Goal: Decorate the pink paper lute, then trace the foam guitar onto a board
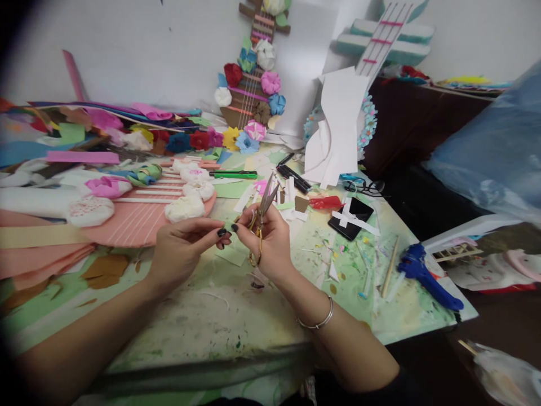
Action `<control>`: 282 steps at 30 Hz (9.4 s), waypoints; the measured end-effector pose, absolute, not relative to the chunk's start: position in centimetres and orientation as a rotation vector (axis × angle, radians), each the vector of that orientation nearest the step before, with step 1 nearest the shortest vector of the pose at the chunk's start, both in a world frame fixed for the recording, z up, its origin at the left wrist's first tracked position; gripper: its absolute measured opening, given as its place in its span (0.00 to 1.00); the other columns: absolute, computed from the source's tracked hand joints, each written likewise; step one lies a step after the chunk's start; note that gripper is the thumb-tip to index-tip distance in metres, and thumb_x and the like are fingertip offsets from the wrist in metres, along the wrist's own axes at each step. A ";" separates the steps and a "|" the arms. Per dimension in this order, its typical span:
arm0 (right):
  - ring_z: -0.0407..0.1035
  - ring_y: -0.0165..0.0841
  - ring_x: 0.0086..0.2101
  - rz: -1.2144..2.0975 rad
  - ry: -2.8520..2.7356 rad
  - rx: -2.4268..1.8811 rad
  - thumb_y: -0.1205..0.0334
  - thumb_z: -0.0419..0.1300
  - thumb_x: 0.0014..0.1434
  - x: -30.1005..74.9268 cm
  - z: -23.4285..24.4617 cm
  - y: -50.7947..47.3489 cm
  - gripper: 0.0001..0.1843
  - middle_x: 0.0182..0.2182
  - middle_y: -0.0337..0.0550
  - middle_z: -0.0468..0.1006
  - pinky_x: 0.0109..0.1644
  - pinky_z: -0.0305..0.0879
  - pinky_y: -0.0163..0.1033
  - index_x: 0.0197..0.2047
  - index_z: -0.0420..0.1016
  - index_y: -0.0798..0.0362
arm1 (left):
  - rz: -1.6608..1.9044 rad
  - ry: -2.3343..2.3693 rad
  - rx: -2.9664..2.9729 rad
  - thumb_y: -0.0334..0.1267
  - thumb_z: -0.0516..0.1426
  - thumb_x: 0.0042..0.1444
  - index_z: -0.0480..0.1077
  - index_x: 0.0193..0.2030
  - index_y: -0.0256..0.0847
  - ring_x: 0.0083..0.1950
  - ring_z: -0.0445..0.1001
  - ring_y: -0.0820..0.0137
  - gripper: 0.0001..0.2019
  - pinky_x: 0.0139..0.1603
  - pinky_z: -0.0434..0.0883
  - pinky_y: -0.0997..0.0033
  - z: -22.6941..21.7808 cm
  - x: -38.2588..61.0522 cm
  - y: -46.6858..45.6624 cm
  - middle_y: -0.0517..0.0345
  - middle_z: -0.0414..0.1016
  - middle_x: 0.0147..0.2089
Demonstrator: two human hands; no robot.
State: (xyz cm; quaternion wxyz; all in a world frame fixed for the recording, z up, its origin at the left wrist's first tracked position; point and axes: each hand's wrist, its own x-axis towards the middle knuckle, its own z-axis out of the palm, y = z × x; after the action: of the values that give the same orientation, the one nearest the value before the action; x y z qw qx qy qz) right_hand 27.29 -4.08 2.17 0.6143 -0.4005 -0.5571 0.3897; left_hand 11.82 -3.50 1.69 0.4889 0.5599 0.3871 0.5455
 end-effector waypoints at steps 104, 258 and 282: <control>0.68 0.26 0.26 1.075 -1.362 -0.986 0.59 0.70 0.44 28.0 1.6 -3.2 0.15 0.26 0.37 0.75 0.30 0.65 0.34 0.30 0.68 0.53 | 1.001 0.995 1.311 0.33 0.64 0.46 0.74 0.28 0.35 0.23 0.74 0.73 0.04 0.25 0.71 0.76 2.0 10.9 -2.1 0.56 0.76 0.22; 0.48 0.22 0.18 0.345 -2.009 -1.291 0.30 0.58 0.46 28.2 2.2 -4.1 0.33 0.13 0.32 0.59 0.22 0.46 0.31 0.19 0.66 0.56 | 0.982 0.808 1.233 0.27 0.61 0.41 0.73 0.24 0.37 0.24 0.66 0.78 0.03 0.26 0.63 0.77 2.6 9.1 -0.6 0.63 0.69 0.23; 0.47 0.22 0.20 0.502 -1.848 -1.350 0.37 0.64 0.45 28.7 1.9 -3.6 0.28 0.14 0.32 0.57 0.23 0.45 0.32 0.21 0.70 0.57 | 0.869 0.833 1.108 0.33 0.64 0.45 0.68 0.29 0.37 0.26 0.79 0.68 0.07 0.26 0.73 0.75 3.2 9.0 -0.9 0.52 0.80 0.27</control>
State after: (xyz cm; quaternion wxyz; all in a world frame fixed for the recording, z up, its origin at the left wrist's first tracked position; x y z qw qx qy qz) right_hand 28.74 -3.61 1.91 0.3885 -0.5309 -0.7268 0.1975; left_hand 9.02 -0.92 3.22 0.6835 0.4944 0.3715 0.3877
